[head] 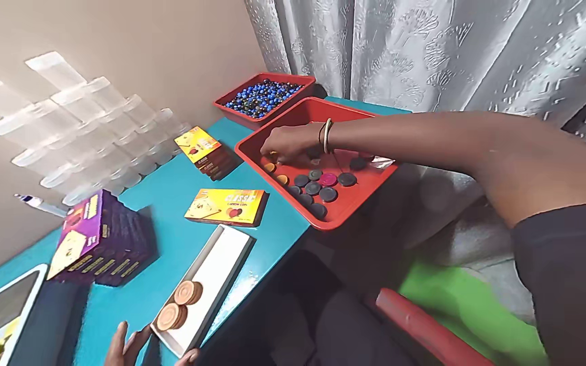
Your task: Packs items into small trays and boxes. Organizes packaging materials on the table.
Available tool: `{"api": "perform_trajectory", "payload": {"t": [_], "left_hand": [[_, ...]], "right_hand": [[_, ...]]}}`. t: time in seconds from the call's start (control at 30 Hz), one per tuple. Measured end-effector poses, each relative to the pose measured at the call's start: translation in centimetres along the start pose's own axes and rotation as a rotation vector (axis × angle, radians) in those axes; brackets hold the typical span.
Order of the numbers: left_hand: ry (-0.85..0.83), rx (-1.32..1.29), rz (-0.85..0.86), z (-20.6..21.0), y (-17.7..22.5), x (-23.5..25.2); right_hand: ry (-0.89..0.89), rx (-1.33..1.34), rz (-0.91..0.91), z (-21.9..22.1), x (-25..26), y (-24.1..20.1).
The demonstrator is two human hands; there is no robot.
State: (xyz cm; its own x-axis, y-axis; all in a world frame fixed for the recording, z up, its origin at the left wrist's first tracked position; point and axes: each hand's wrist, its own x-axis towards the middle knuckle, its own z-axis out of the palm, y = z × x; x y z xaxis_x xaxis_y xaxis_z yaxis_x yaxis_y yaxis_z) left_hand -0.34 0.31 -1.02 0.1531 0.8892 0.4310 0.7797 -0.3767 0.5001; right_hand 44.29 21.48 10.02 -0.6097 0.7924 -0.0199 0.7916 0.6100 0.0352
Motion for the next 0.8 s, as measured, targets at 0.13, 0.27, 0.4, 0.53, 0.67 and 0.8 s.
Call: {"api": "perform_trajectory", "payload": {"t": [0.13, 0.27, 0.4, 0.53, 0.67, 0.8], "left_hand": [[0.014, 0.007, 0.039, 0.2, -0.8, 0.1], [0.019, 0.039, 0.051, 0.2, -0.7, 0.0], [0.016, 0.044, 0.064, 0.2, -0.8, 0.0], [0.015, 0.076, 0.046, 0.1, -0.9, -0.1], [0.031, 0.090, 0.059, 0.4, -1.4, -0.2], [0.028, 0.112, 0.051, 0.3, -1.3, -0.2]], "right_hand": [[0.105, 0.147, 0.046, -1.0, 0.8, -1.3], [0.052, 0.107, 0.136, 0.2, 0.8, -4.1], [0.036, 0.021, 0.165, 0.4, 0.8, -4.2], [-0.021, -0.036, 0.208, 0.1, 0.8, -3.4], [-0.085, -0.097, 0.278, 0.8, 0.8, -1.9], [-0.096, -0.106, 0.323, 1.1, 0.0, -2.3]]}}
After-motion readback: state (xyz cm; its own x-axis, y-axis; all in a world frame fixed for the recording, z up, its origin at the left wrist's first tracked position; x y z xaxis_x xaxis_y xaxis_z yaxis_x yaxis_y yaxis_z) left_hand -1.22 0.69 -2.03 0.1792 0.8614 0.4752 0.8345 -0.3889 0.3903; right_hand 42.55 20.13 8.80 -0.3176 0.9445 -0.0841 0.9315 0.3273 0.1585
